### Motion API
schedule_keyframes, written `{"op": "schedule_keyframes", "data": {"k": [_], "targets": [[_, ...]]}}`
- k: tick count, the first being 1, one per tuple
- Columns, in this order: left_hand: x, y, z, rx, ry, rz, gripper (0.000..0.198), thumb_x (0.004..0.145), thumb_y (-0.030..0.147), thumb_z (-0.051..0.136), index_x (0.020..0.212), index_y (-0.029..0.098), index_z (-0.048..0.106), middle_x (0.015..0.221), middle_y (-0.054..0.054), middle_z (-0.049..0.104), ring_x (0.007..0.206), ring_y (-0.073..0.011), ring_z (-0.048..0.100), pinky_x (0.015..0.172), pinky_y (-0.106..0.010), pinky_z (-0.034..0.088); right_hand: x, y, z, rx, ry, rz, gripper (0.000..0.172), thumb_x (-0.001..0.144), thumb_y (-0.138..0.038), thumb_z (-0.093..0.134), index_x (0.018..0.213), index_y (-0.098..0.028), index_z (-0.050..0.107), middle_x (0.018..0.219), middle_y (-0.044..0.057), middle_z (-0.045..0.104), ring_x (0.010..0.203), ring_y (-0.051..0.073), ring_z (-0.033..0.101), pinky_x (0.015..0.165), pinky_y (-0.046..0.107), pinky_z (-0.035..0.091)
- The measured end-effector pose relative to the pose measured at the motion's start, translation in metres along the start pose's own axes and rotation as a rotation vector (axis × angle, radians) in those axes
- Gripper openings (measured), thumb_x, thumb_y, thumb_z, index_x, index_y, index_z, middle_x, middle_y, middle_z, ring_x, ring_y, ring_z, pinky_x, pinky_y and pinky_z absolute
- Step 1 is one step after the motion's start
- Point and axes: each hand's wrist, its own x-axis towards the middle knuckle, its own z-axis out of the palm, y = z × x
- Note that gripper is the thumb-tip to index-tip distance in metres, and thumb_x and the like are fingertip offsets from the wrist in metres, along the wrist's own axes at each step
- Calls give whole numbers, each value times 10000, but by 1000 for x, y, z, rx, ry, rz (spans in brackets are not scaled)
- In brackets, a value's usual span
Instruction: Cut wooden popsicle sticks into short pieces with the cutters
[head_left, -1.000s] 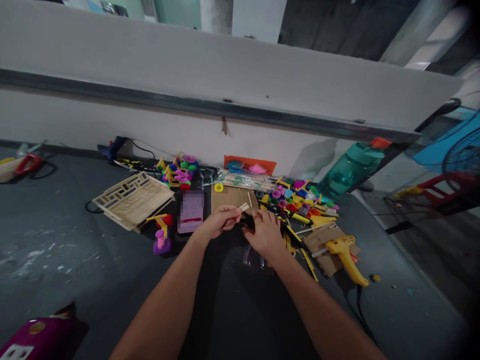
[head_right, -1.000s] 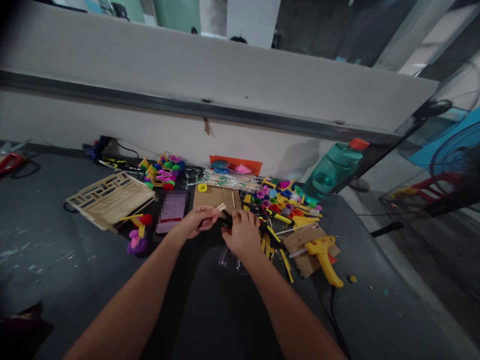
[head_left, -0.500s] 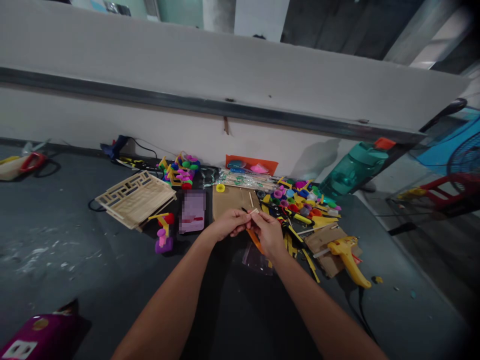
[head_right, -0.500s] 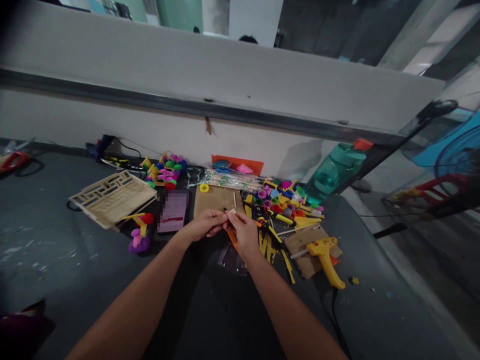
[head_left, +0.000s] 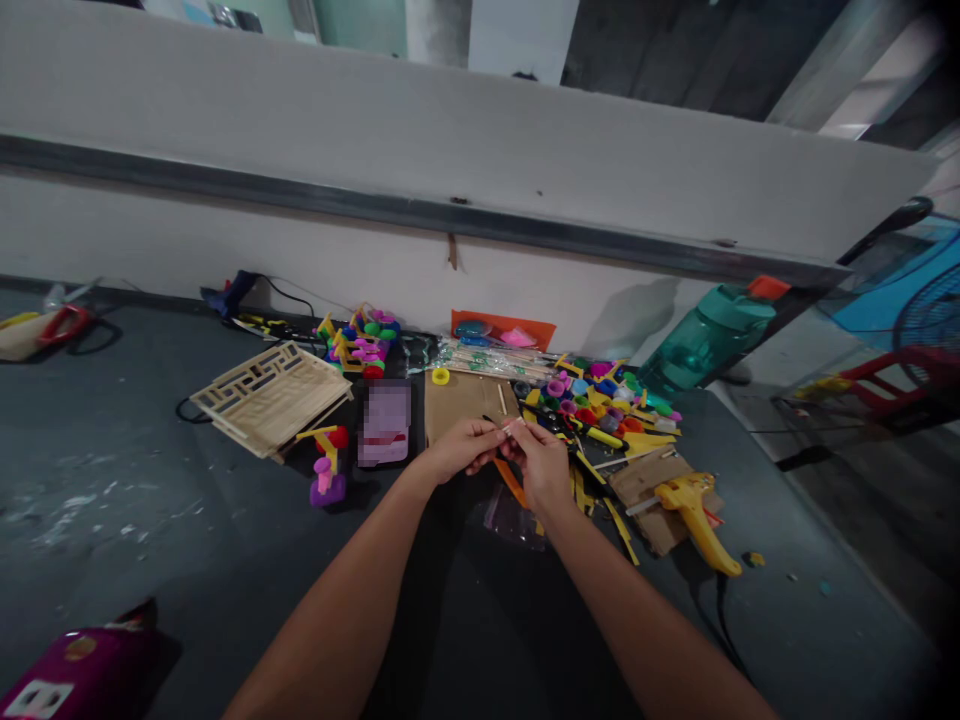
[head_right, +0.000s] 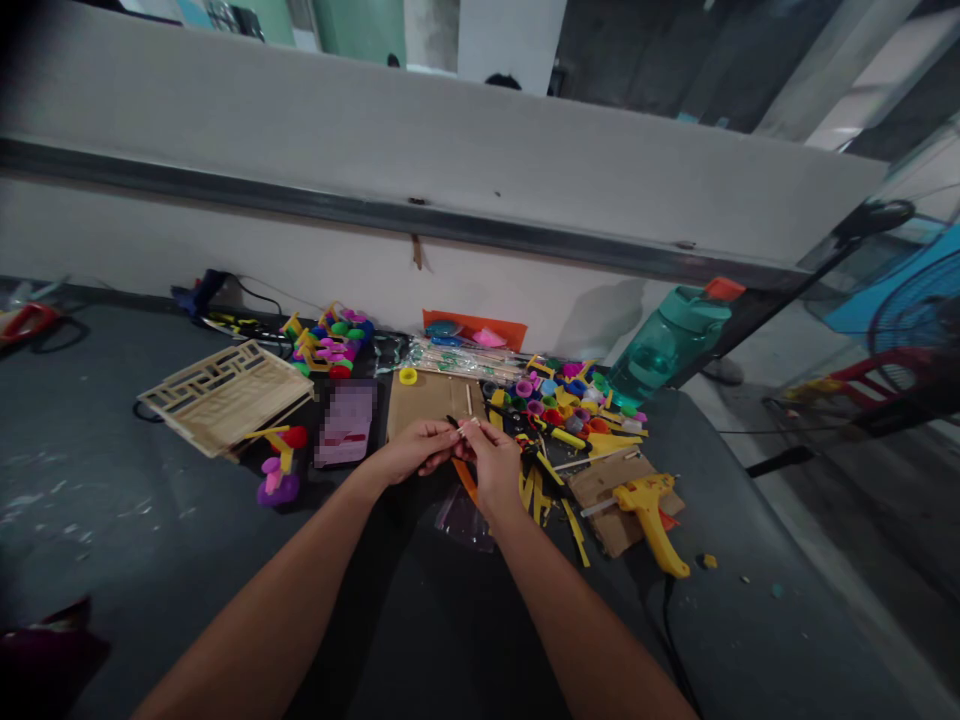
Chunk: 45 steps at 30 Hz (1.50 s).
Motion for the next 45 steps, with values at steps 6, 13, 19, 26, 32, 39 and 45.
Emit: {"op": "schedule_keyframes", "data": {"k": [6,13,19,26,32,39,45], "targets": [[1,-1,-1,70,38,25,360,794,463,475,704,126,567,419,76,377,316,-30,278,303,-151,232,-2,-2,3,65,-31,45,231,619,-304,695,795,-157,667,581,-26,563,522,72,490,487,194,410],[0,1,1,77,41,14,355,788,462,481,691,132,565,413,76,386,320,-32,291,312,-153,237,-2,-2,2,99,2,51,206,602,-278,710,761,-157,659,603,-16,595,506,78,508,490,211,417],[0,1,3,47,58,38,366,777,479,488,712,128,567,457,68,394,345,-33,300,311,-152,236,0,0,-1,54,36,3,197,622,-279,707,772,-158,671,624,-11,605,537,82,525,508,211,418],[2,1,2,67,107,53,361,779,471,492,680,129,550,435,70,384,333,-28,292,316,-147,222,-2,-1,2,171,-25,91,243,612,-267,716,829,-172,662,657,-16,600,561,76,516,498,192,406],[-1,4,2,27,59,47,350,780,466,501,701,129,553,443,66,389,348,-32,302,320,-142,242,-2,0,2,188,-1,73,188,604,-252,723,764,-170,666,608,-20,593,542,79,515,509,206,429],[-6,5,-5,-61,7,25,335,762,456,536,781,123,562,498,60,419,369,-26,321,319,-129,241,-1,-5,2,248,28,149,216,579,-235,748,763,-151,672,594,-15,594,541,71,535,455,160,414],[-4,3,-7,-36,71,15,336,746,453,561,733,117,554,502,47,459,370,-27,360,322,-125,282,0,0,2,256,-4,152,201,593,-227,740,769,-164,666,615,-21,597,545,62,533,460,153,424]]}}
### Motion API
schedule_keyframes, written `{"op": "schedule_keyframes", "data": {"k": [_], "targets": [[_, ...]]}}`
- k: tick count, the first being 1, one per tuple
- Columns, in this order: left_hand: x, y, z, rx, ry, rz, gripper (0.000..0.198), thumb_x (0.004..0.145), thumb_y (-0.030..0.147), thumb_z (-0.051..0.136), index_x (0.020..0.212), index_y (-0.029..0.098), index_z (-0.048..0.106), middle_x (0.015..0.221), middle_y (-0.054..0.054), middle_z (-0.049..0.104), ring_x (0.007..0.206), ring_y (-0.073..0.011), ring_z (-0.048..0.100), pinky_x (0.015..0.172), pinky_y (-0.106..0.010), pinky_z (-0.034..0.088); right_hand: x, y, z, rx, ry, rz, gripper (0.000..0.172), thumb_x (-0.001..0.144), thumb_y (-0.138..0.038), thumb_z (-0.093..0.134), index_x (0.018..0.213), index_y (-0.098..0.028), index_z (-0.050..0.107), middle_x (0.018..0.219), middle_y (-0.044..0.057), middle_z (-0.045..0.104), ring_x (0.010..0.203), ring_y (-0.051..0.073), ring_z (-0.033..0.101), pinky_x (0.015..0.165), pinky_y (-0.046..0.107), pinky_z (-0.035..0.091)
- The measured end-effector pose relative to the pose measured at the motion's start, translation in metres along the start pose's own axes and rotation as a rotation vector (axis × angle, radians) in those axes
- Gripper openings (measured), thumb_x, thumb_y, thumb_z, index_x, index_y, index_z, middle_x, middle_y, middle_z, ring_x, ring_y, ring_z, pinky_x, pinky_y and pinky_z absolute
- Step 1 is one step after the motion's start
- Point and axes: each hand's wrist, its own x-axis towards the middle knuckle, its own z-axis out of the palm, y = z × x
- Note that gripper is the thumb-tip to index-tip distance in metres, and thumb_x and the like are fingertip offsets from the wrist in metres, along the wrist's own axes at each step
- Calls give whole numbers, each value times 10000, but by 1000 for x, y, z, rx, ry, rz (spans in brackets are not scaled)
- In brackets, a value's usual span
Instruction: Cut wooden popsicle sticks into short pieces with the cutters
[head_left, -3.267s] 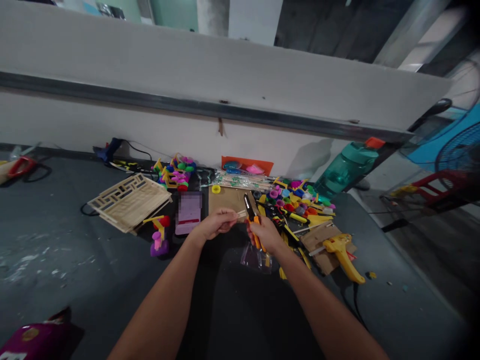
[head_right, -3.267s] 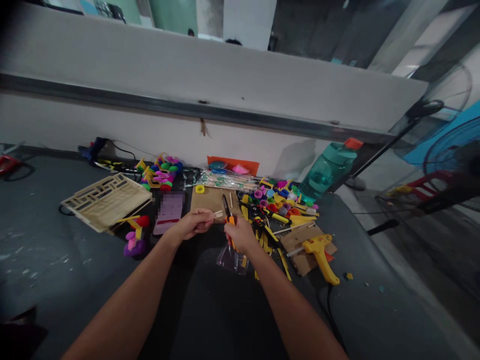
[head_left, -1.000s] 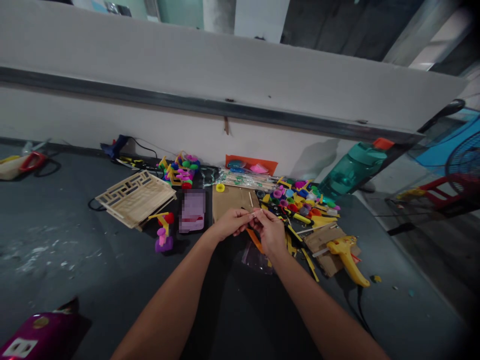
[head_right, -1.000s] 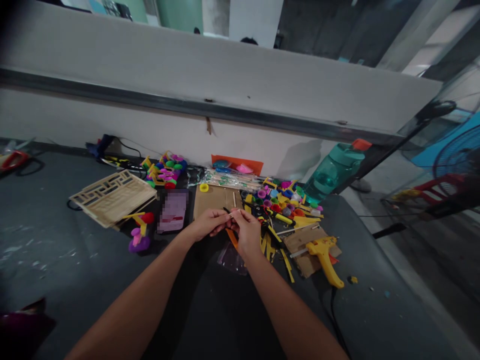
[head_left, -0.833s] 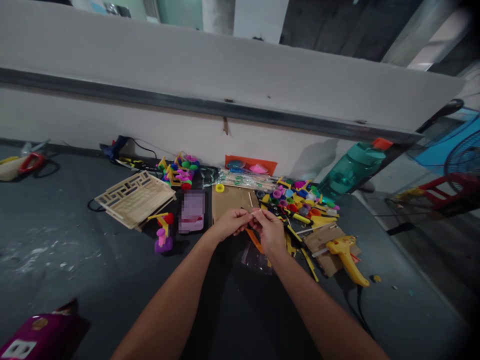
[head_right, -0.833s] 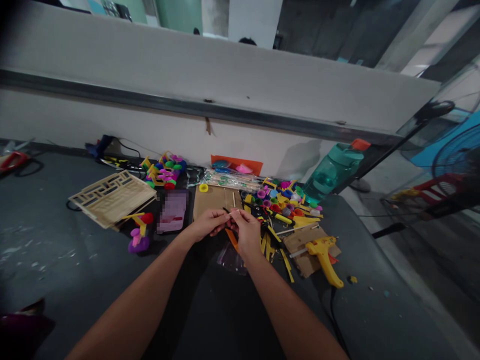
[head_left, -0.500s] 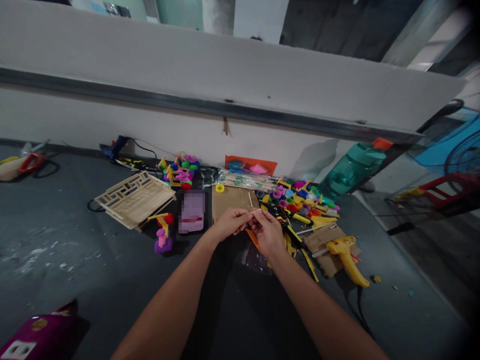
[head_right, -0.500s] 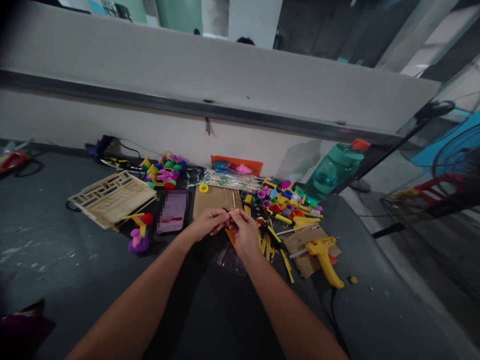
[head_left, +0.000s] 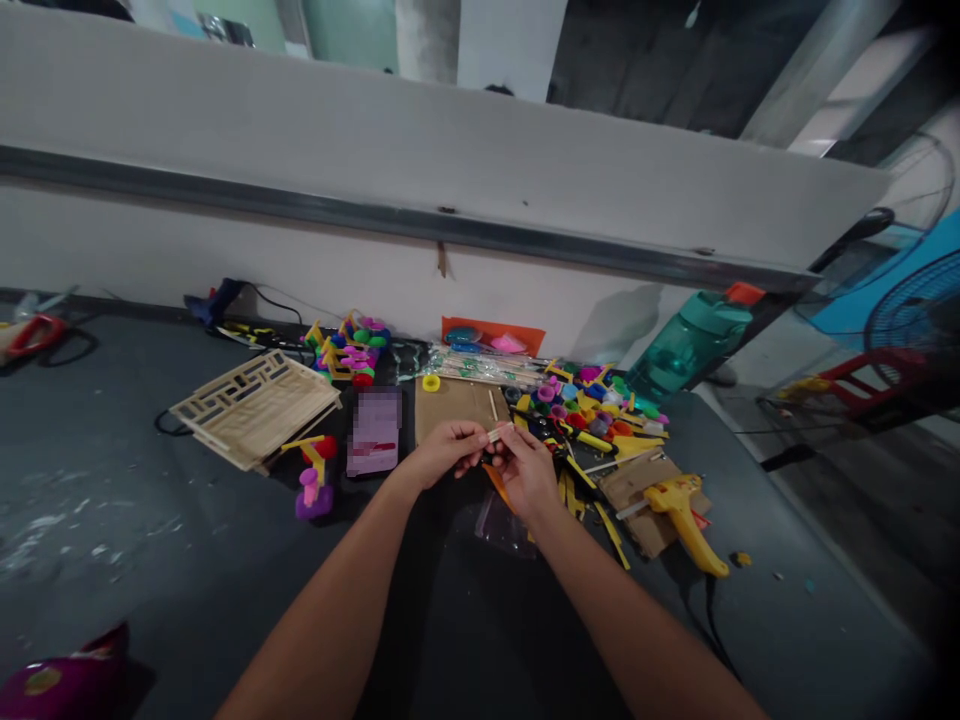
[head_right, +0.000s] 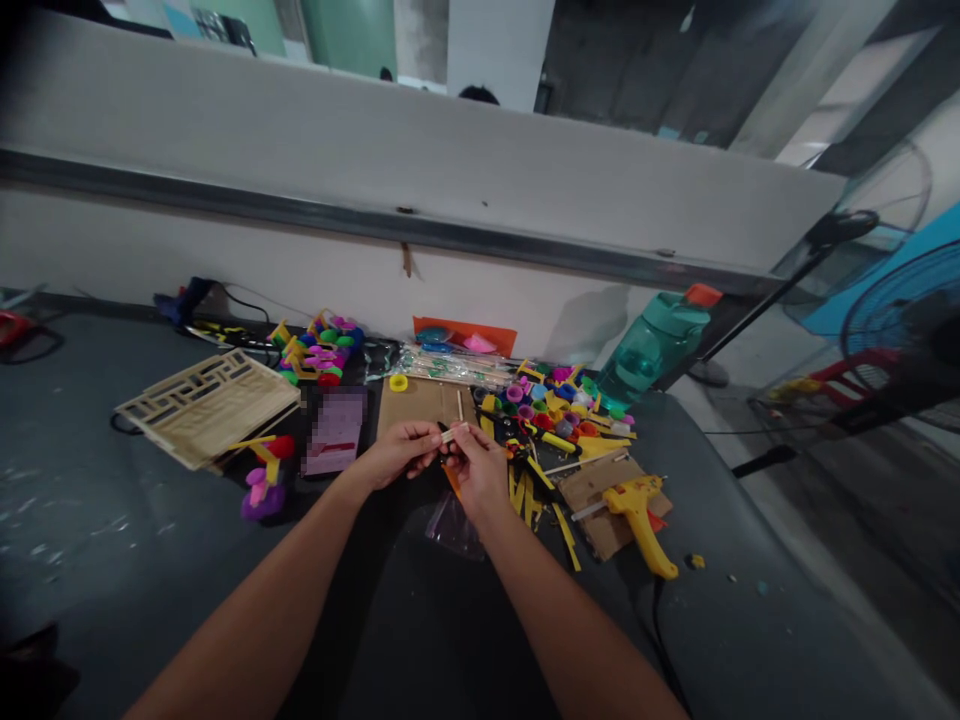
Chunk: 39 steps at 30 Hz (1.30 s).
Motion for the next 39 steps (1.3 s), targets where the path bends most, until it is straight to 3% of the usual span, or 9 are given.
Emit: {"op": "schedule_keyframes", "data": {"k": [7,13,24,32,39], "targets": [[3,-4,0,15,42,48,323,750,439,557,717,118,555,495,45,468,367,-35,400,341,-140,345,8,5,-2,-46,-16,-34,195,600,-252,732,763,-166,669,611,-16,594,539,68,524,448,157,418],[3,-3,4,-48,67,7,301,721,420,594,712,122,549,517,31,500,406,-47,437,359,-147,383,9,11,-6,-117,1,-119,200,620,-299,705,765,-169,659,621,-18,608,533,72,525,464,173,406],[2,-6,3,66,66,28,319,692,428,621,676,117,555,478,34,505,359,-44,435,346,-155,370,6,18,-8,-233,-53,-254,189,647,-345,669,708,-171,631,588,-46,574,505,66,481,492,191,381],[3,-7,4,46,28,27,310,674,411,633,677,108,568,483,21,523,373,-57,454,367,-174,383,0,15,-11,-261,-88,-281,188,661,-351,657,718,-172,639,614,-33,585,512,66,484,502,194,379],[1,-8,8,-60,81,33,359,712,462,562,612,117,547,447,26,480,369,-62,420,350,-175,341,-1,15,-10,-261,-86,-280,189,677,-346,649,723,-163,632,623,-28,579,534,71,477,522,196,371]]}}
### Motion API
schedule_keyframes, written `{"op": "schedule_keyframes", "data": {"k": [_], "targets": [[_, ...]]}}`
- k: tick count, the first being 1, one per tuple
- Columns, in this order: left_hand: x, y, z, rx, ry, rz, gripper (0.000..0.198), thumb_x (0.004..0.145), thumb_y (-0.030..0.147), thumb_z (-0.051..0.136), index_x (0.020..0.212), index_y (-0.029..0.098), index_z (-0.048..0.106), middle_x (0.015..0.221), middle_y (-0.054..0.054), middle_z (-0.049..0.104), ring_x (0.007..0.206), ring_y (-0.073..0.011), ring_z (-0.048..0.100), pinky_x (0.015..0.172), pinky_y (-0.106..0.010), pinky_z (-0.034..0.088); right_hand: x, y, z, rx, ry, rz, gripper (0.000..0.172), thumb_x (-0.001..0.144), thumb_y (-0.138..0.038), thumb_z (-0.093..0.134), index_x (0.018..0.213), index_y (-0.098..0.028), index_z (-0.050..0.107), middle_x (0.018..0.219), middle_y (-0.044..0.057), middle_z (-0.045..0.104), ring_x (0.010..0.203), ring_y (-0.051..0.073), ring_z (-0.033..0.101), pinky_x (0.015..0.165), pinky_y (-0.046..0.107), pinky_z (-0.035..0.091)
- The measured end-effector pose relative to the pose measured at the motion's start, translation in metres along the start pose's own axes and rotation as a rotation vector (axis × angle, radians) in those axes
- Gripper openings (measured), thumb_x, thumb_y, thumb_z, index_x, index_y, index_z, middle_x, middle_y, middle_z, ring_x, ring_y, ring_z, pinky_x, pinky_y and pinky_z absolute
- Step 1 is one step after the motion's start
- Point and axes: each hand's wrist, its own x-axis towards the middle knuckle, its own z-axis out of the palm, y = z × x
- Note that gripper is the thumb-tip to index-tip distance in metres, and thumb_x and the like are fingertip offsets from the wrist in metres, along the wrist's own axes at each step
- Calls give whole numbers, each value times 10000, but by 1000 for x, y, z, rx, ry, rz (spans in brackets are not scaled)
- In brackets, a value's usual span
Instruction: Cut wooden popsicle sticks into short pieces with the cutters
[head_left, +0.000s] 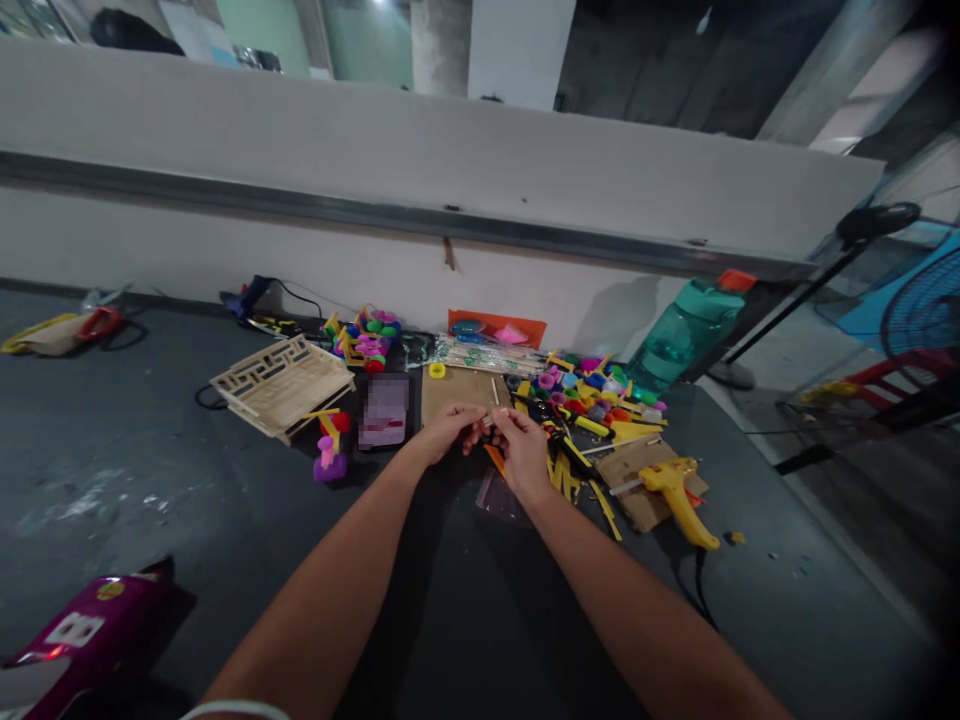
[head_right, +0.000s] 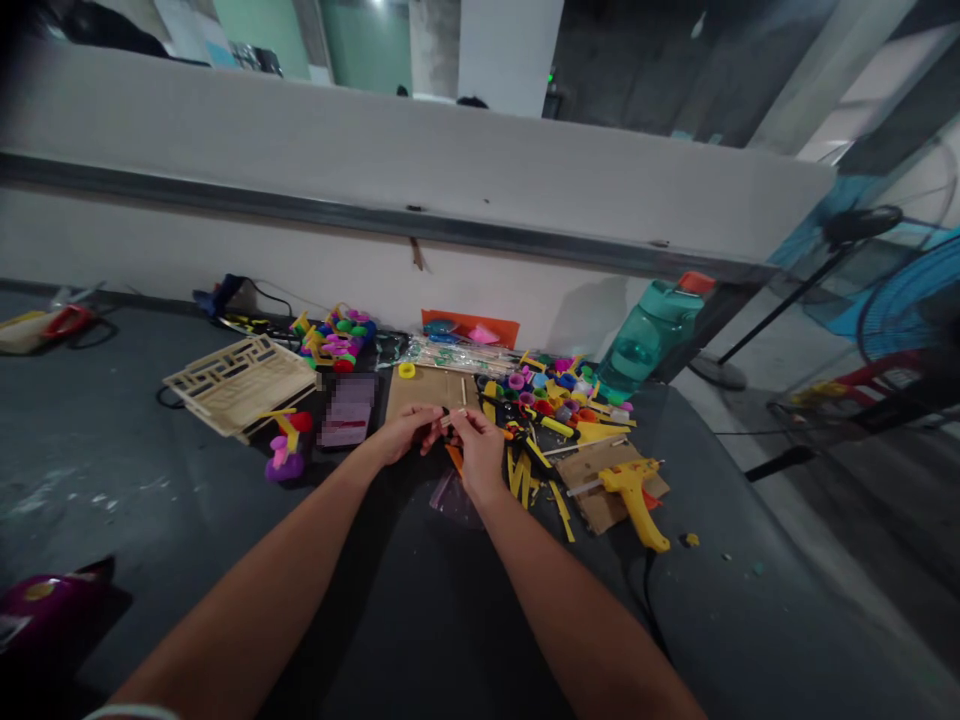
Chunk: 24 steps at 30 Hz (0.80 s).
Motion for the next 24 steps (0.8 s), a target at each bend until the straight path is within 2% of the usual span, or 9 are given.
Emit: {"op": "schedule_keyframes", "data": {"k": [6,9,11,13,15,18,20,22,24], "targets": [[-6,-4,14,59,162,70,405,749,521,498,632,133,515,439,55,420,351,-55,362,334,-176,276,-1,-4,2,-90,21,-38,212,696,-372,617,690,-160,623,585,-39,548,522,75,445,514,202,353],[-12,-4,25,135,182,93,392,756,522,491,634,150,464,476,75,367,365,-39,302,349,-172,242,-2,-2,3,-101,64,-27,222,680,-379,626,708,-158,622,583,-43,531,516,76,429,499,201,344],[-18,-4,30,191,235,98,399,770,522,459,619,154,443,477,76,339,388,-41,284,375,-176,233,-3,0,5,-84,79,1,229,662,-381,639,707,-157,616,595,-40,535,527,80,435,502,203,350],[-25,-4,33,260,320,129,404,783,501,444,579,152,423,486,66,337,429,-49,296,406,-182,239,-4,-1,8,-78,38,45,239,657,-390,640,704,-157,607,614,-32,548,553,93,463,527,213,375],[-34,-6,30,341,422,166,399,786,461,456,541,149,408,491,57,334,459,-54,306,429,-186,241,-2,-9,9,-150,-69,89,255,683,-412,608,712,-158,606,639,-16,566,580,110,492,556,231,400],[-46,-9,22,344,524,172,368,795,418,464,547,148,431,474,55,338,452,-56,309,429,-188,229,3,-33,2,-502,-244,87,345,778,-465,462,813,-161,621,730,31,601,648,150,536,597,272,424],[-50,-12,15,197,604,142,365,800,411,458,543,156,412,447,63,325,408,-48,276,398,-185,199,1,-49,-8,-880,-282,-73,385,801,-474,427,1011,-190,578,873,54,614,802,180,553,732,315,420],[-49,-14,10,51,614,115,350,793,400,468,545,157,424,425,68,317,375,-42,257,372,-180,175,-7,-57,-17,-1308,-324,-210,509,731,-522,512,1108,-181,530,1032,114,576,994,253,493,859,390,355],[-47,-15,8,-51,591,105,332,769,378,502,536,153,432,421,68,324,357,-34,248,352,-172,154,-18,-56,-22,-1592,-365,-233,688,642,-556,593,1194,-167,466,1151,160,513,1088,314,419,896,442,304]]}}
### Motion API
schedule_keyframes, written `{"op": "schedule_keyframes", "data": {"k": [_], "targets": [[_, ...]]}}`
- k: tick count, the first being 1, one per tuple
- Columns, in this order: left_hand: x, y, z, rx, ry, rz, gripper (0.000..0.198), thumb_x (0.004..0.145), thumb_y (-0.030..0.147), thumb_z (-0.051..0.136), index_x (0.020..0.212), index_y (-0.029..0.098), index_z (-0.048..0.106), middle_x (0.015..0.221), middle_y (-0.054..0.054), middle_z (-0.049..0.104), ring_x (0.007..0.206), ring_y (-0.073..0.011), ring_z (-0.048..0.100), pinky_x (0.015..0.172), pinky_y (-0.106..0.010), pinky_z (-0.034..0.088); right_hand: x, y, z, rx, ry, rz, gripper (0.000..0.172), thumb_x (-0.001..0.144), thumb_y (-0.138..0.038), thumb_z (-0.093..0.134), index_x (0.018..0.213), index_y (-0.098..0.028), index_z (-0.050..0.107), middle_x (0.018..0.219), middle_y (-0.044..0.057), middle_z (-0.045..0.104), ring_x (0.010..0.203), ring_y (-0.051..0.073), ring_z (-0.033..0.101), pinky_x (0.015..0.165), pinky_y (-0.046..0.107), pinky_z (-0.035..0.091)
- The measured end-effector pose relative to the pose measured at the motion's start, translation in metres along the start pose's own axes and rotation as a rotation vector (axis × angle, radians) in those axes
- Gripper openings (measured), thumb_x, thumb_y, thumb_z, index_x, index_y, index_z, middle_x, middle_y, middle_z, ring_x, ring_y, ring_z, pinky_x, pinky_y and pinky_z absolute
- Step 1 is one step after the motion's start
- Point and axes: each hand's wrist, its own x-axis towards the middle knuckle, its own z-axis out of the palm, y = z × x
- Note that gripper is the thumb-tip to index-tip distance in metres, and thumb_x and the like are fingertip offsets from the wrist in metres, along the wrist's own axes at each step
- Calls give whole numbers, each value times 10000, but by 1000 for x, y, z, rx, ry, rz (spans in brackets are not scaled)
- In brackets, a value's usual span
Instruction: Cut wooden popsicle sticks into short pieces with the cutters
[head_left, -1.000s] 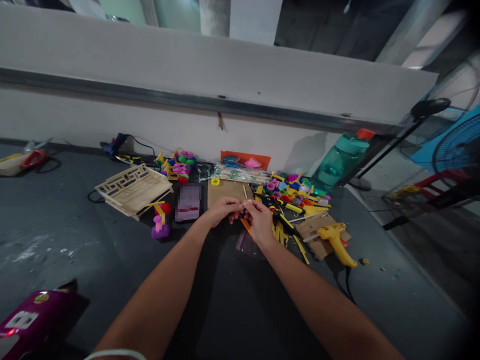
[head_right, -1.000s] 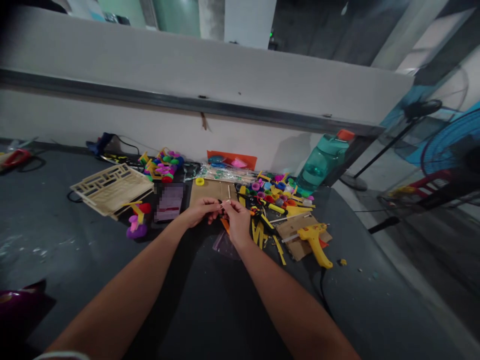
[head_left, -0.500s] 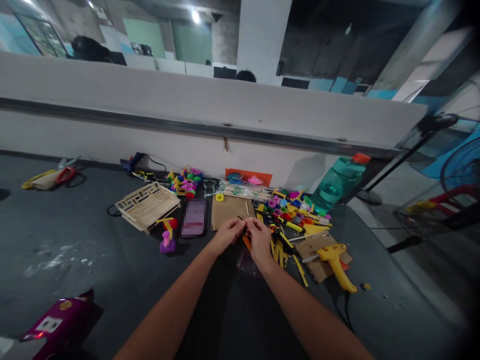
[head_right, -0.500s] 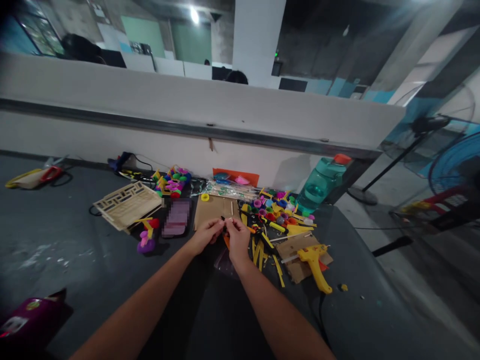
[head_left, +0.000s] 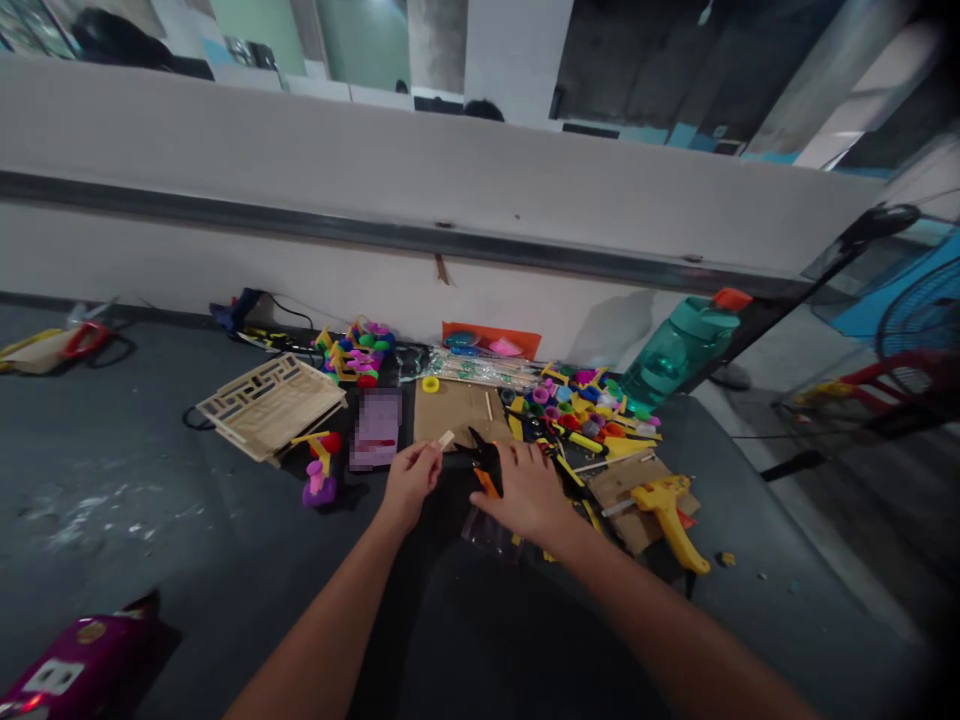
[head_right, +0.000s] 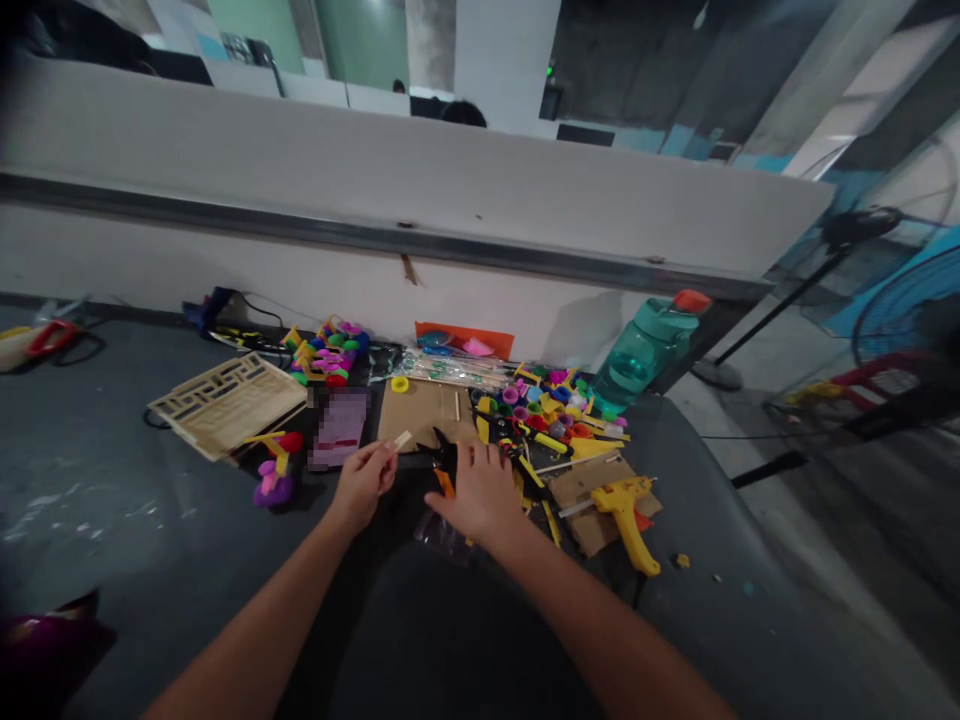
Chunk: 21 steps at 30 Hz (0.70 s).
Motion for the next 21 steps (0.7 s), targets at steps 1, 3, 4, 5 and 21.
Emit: {"op": "schedule_keyframes", "data": {"k": [1,3,4,5,21], "targets": [[1,0,0,-29,-17,-13,326,759,372,517,534,150,437,425,65,336,354,-32,254,345,-168,150,-5,-1,3,-84,-17,-1,750,625,-553,610,1236,-161,422,1206,173,473,1122,325,386,914,453,279],[0,1,0,-54,-70,-24,325,755,368,529,533,145,448,427,61,356,353,-29,269,339,-161,157,-8,-4,11,-176,-28,17,790,633,-543,607,1276,-155,361,1263,182,420,1152,329,351,934,464,241],[-2,2,0,-56,-104,-27,329,760,372,527,535,142,456,425,59,363,353,-29,275,340,-160,165,-8,-6,14,-193,-34,26,780,646,-538,597,1278,-153,352,1269,184,410,1153,327,350,936,467,231],[-4,3,-1,-52,-130,-29,332,765,378,523,541,140,465,424,57,371,354,-30,283,340,-159,172,-5,-8,15,-198,-44,33,756,658,-531,586,1270,-151,356,1261,186,413,1144,327,358,930,469,231],[-11,6,1,-4,-230,-61,323,752,364,519,520,148,456,405,62,377,347,-36,294,356,-175,181,-6,-15,-4,1081,-482,411,302,655,-276,447,936,-197,524,697,-16,496,613,122,508,538,242,410]]}}
